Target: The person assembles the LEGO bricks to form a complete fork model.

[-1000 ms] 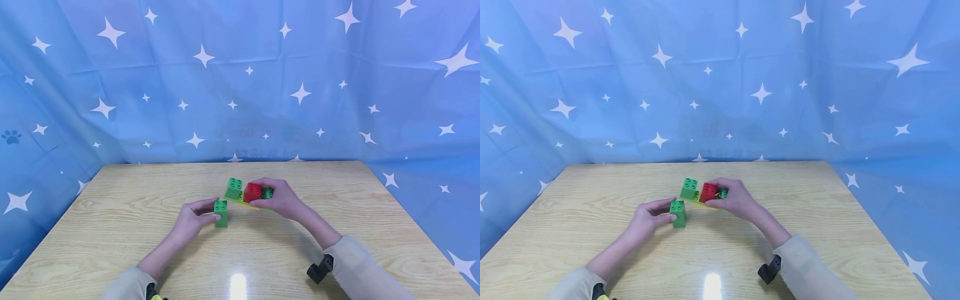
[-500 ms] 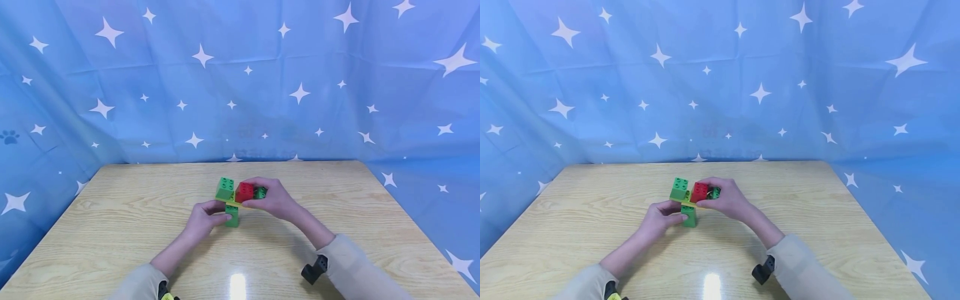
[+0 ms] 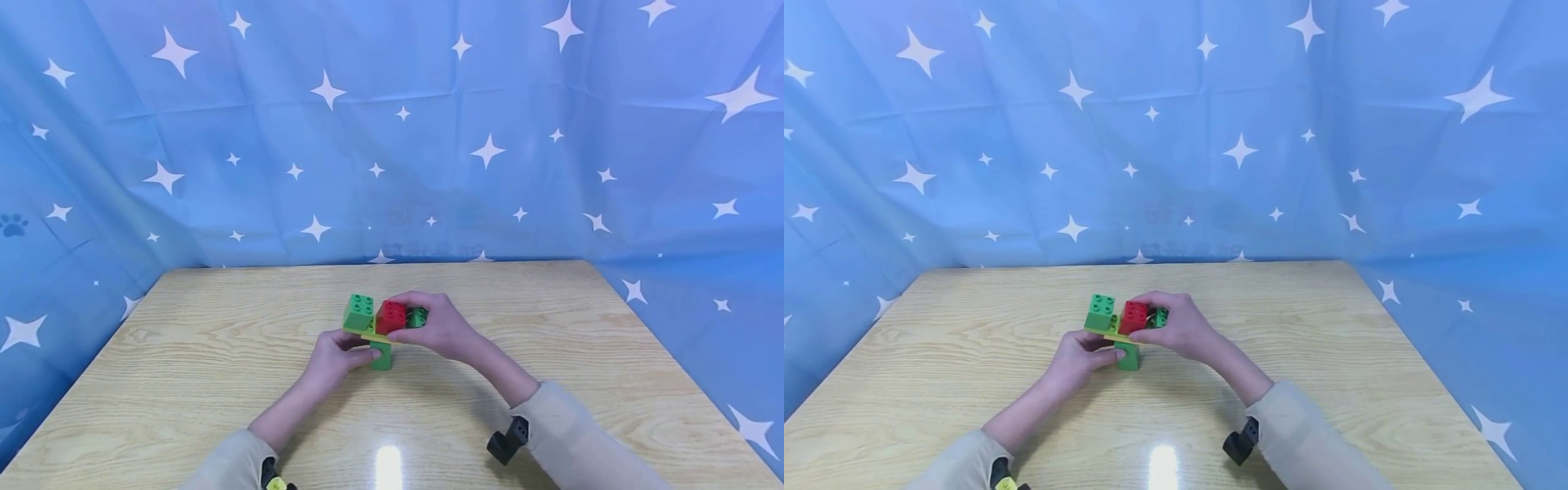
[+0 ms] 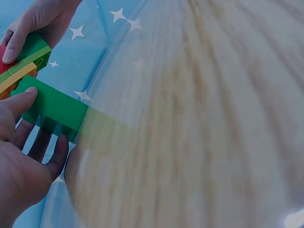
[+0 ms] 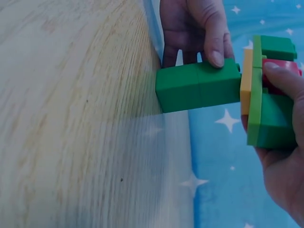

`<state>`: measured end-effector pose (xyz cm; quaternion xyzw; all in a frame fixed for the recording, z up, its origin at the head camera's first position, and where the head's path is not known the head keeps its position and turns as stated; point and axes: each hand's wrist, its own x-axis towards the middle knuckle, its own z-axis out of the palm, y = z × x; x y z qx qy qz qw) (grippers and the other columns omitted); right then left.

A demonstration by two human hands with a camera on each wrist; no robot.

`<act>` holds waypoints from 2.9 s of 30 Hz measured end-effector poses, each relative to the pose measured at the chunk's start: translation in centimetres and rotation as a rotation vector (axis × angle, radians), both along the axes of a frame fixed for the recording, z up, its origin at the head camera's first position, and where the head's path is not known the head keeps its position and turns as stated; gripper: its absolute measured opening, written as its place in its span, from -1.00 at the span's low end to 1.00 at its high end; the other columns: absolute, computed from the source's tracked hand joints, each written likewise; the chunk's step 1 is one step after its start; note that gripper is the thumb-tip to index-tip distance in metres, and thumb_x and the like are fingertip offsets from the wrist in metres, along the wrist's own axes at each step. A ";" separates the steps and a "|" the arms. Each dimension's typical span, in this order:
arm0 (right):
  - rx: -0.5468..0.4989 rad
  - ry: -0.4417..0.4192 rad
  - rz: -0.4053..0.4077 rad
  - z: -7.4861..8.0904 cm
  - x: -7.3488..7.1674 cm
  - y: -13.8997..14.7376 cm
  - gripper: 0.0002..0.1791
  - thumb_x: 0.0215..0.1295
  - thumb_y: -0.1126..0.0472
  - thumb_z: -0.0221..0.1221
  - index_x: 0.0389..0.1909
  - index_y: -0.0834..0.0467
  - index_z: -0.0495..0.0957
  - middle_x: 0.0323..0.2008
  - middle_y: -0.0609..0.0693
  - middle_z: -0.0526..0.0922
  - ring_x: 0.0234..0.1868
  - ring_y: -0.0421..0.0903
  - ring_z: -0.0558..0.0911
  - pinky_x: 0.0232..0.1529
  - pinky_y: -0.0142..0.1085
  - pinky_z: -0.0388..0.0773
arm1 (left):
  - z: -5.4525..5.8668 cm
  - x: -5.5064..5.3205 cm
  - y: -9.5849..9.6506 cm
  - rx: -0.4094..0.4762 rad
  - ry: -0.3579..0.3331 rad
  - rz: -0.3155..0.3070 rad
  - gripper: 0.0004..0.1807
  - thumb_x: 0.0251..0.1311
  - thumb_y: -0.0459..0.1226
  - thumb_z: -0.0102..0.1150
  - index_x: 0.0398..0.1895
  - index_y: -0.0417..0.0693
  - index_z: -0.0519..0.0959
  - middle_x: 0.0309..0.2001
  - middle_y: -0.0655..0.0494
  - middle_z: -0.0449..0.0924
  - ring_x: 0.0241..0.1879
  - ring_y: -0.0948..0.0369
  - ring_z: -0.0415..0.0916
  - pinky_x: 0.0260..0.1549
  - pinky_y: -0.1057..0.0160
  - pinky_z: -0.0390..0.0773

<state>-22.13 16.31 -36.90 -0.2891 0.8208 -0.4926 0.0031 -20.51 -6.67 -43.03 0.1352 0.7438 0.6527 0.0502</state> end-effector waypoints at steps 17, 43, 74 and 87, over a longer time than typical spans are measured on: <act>0.111 0.011 0.028 1.0 -0.2 -0.3 -0.47 0.21 0.19 0.48 0.20 0.16 0.64 -0.01 0.00 0.73 -0.06 -0.07 0.65 -0.10 -0.23 0.66 | 1.4 0.2 -1.8 0.034 -0.028 0.010 -0.31 0.09 -0.45 0.49 0.35 -0.13 0.51 0.18 -0.10 0.62 0.15 -0.09 0.59 0.07 0.11 0.63; 0.286 0.029 0.031 2.6 -0.6 -1.0 -0.46 0.19 0.15 0.50 0.19 0.17 0.65 -0.17 -0.13 0.74 -0.19 -0.18 0.63 -0.16 -0.24 0.62 | 6.4 -0.8 -0.6 -0.073 0.293 -0.061 -0.58 0.12 -0.39 0.51 0.09 -0.08 0.74 0.17 0.07 0.64 0.20 0.07 0.54 -0.05 0.27 0.67; 0.375 -0.018 -0.018 3.2 -1.0 -1.8 -0.55 0.13 0.08 0.54 0.04 0.10 0.71 -0.22 -0.20 0.71 -0.13 -0.13 0.57 -0.13 -0.21 0.58 | 4.7 -1.1 -1.3 0.027 0.173 -0.036 -0.63 0.15 -0.39 0.49 0.07 -0.09 0.75 0.04 0.03 0.69 0.00 0.03 0.61 -0.13 0.20 0.70; 0.373 -0.005 0.022 3.3 -1.4 -1.6 -0.56 0.13 0.11 0.54 0.02 0.13 0.71 -0.23 -0.18 0.73 -0.24 -0.18 0.61 -0.18 -0.25 0.61 | 4.7 -1.0 -1.0 0.041 0.174 -0.043 -0.64 0.16 -0.39 0.48 0.05 -0.10 0.75 0.03 0.03 0.70 -0.02 0.04 0.63 -0.13 0.20 0.71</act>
